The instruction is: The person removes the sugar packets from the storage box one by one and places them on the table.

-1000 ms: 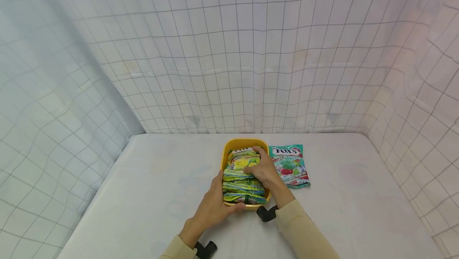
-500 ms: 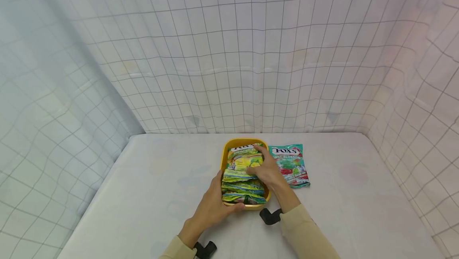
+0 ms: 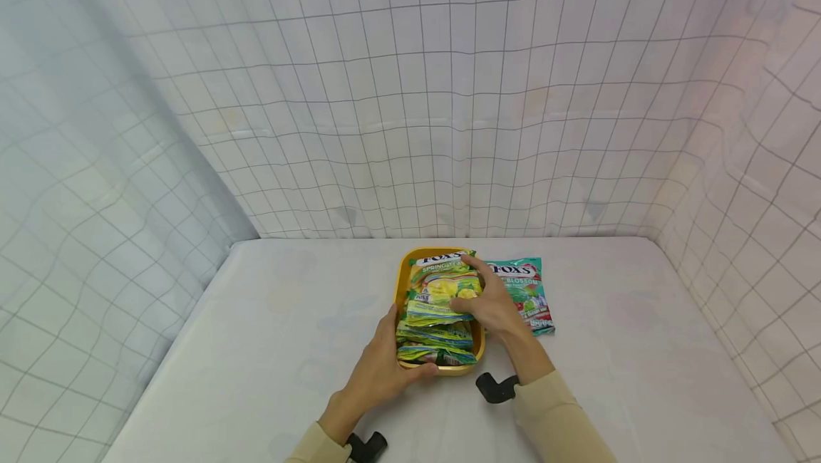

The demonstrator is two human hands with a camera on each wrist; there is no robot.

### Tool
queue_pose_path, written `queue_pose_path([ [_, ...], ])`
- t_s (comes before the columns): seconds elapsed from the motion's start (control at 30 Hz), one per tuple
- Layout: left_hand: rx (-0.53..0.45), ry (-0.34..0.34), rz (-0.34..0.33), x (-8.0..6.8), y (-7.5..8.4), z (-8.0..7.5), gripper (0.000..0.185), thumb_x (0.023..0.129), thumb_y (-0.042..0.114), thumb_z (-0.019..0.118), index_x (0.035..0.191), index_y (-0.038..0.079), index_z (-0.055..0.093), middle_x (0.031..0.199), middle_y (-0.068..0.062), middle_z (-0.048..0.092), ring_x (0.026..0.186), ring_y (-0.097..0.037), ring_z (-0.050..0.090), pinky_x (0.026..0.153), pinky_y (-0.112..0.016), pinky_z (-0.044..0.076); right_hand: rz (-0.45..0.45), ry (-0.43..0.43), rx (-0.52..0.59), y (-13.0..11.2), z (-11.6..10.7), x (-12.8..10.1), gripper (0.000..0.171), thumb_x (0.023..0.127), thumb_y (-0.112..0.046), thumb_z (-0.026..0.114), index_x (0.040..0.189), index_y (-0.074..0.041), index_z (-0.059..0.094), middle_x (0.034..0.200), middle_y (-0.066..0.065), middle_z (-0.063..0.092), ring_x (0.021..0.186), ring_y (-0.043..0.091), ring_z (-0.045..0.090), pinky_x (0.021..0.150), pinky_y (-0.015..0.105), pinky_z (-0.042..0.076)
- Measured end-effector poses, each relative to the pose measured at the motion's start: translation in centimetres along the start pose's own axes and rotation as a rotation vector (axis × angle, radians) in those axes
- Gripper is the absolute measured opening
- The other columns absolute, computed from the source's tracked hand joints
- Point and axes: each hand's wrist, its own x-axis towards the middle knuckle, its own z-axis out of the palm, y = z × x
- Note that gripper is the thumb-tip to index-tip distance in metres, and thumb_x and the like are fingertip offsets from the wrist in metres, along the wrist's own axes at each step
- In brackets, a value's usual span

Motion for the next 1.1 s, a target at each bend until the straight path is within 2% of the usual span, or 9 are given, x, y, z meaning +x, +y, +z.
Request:
queue_pose_path([
  [0.27,-0.013,-0.009,-0.013,0.0,-0.1,0.0,0.132,0.076,0.079,0.071,0.163,0.005,0.005,0.162,-0.019,0.027,0.128,-0.043,0.053,0.096,-0.054,0.050,-0.039,0.018,-0.019,0.4,-1.2,-0.1,0.087,0.088,-0.006,0.079,0.160,-0.023,0.034,0.168,0.015,0.013,0.152,0.044,0.007,0.112,0.065,0.028],
  [0.47,-0.024,-0.016,-0.035,0.0,0.0,-0.1,0.131,0.076,0.078,0.071,0.164,0.006,0.006,0.163,-0.018,0.026,0.128,-0.043,0.053,0.096,-0.054,0.049,-0.052,-0.011,-0.002,0.3,-2.2,-0.4,0.089,0.090,-0.005,0.077,0.162,-0.024,0.029,0.169,0.014,0.008,0.153,0.043,0.003,0.111,0.067,0.026],
  [0.73,-0.009,-0.017,-0.020,0.1,0.1,-0.3,0.131,0.076,0.079,0.071,0.164,0.006,0.006,0.162,-0.017,0.027,0.124,-0.043,0.056,0.094,-0.053,0.051,-0.076,0.020,-0.030,0.9,-4.0,-0.5,0.091,0.088,-0.005,0.079,0.162,-0.023,0.029,0.169,0.013,0.010,0.152,0.044,0.004,0.113,0.066,0.022],
  [0.83,-0.009,-0.016,-0.023,0.1,0.1,-0.3,0.131,0.075,0.079,0.071,0.164,0.007,0.006,0.162,-0.017,0.027,0.123,-0.043,0.057,0.092,-0.054,0.051,-0.080,0.024,-0.004,1.0,-4.6,-0.6,0.092,0.087,-0.003,0.078,0.162,-0.022,0.029,0.169,0.014,0.010,0.153,0.043,0.003,0.113,0.065,0.024],
  [0.93,-0.013,-0.018,-0.026,0.1,0.1,-0.4,0.131,0.075,0.079,0.071,0.164,0.007,0.006,0.162,-0.017,0.027,0.123,-0.043,0.057,0.092,-0.054,0.051,-0.067,0.018,0.041,1.1,-5.3,-0.8,0.092,0.089,-0.002,0.076,0.163,-0.024,0.026,0.169,0.016,0.004,0.152,0.045,0.002,0.109,0.065,0.032],
  [1.03,-0.017,-0.024,-0.025,0.2,0.1,-0.3,0.131,0.075,0.079,0.071,0.164,0.008,0.006,0.163,-0.016,0.026,0.123,-0.042,0.057,0.092,-0.053,0.051,-0.054,0.026,0.070,1.2,-6.0,-1.0,0.092,0.091,-0.001,0.074,0.164,-0.026,0.024,0.169,0.018,0.002,0.151,0.047,0.007,0.104,0.064,0.037],
  [1.1,-0.019,-0.025,-0.028,0.2,0.1,-0.3,0.131,0.075,0.079,0.071,0.164,0.008,0.006,0.163,-0.016,0.026,0.123,-0.042,0.057,0.092,-0.053,0.051,-0.050,0.037,0.085,1.3,-6.5,-1.2,0.092,0.091,0.000,0.074,0.164,-0.026,0.023,0.169,0.017,0.000,0.151,0.047,0.009,0.104,0.065,0.036],
])
